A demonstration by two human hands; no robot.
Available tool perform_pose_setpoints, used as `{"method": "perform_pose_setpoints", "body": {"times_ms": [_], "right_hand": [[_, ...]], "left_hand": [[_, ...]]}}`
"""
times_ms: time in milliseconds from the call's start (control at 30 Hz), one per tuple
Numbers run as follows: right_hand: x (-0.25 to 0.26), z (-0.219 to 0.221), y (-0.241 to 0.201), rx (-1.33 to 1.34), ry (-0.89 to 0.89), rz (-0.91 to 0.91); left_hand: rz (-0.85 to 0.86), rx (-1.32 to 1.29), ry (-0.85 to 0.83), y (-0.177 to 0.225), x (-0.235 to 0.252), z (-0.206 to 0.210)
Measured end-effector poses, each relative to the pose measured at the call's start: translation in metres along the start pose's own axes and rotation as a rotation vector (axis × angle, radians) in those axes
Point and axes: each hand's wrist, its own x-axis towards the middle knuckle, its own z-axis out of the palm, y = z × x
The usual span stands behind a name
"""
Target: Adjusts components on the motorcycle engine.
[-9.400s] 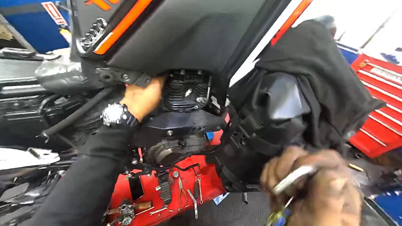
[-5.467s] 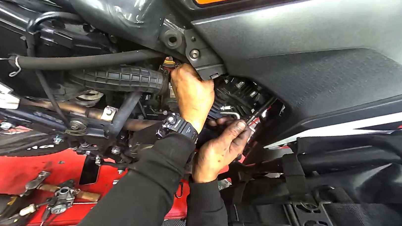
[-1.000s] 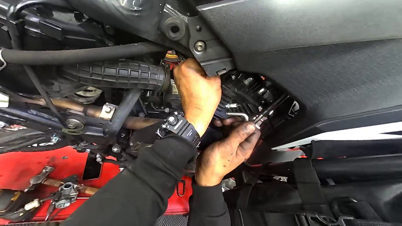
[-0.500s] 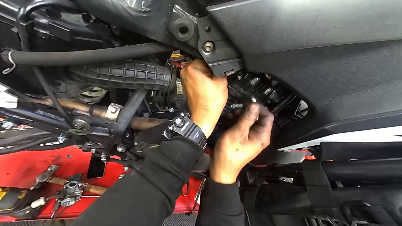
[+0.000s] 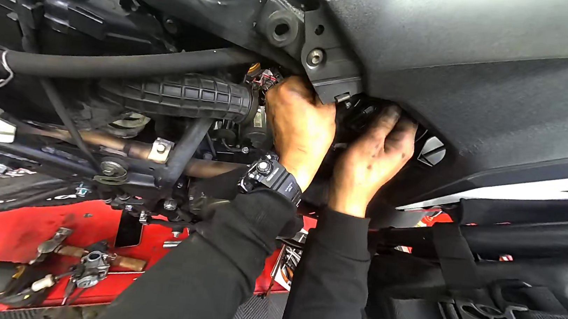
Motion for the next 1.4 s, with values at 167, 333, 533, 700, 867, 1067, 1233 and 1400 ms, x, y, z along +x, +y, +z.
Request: {"method": "perform_pose_setpoints", "body": {"times_ms": [167,333,533,700,867,1067,1233,1400], "right_hand": [[0.014,0.001,-0.044,-0.249,-0.089,0.127],[0.021,-0.002,-0.039,-0.204,-0.123,0.166],[0.025,0.001,-0.045,-0.326,-0.188,0.089],[0.019,0.019,0.010,-0.549,-0.014,-0.283],[0.035,-0.004,-0.052,-0.583,-0.399,0.052],[0.034,-0.004,-0.051,-0.497,-0.329,-0.012],[0.030,0.000,-0.050,-0.459,-0.294,0.006],[0.027,0.005,-0.046,-0.530,-0.230,-0.033]], "left_hand": [[0.021,0.017,0.008,0.000,0.001,0.000],[0.013,0.031,0.006,0.001,0.000,0.000],[-0.004,0.010,-0.010,0.001,0.000,-0.001],[0.009,-0.001,0.003,-0.001,0.000,0.000],[0.005,-0.021,-0.013,0.000,0.001,0.000],[0.007,-0.029,-0.005,-0.001,0.001,0.000],[0.000,-0.025,-0.001,-0.001,0.001,0.000],[0.004,-0.002,0.008,0.000,0.000,0.000]]}}
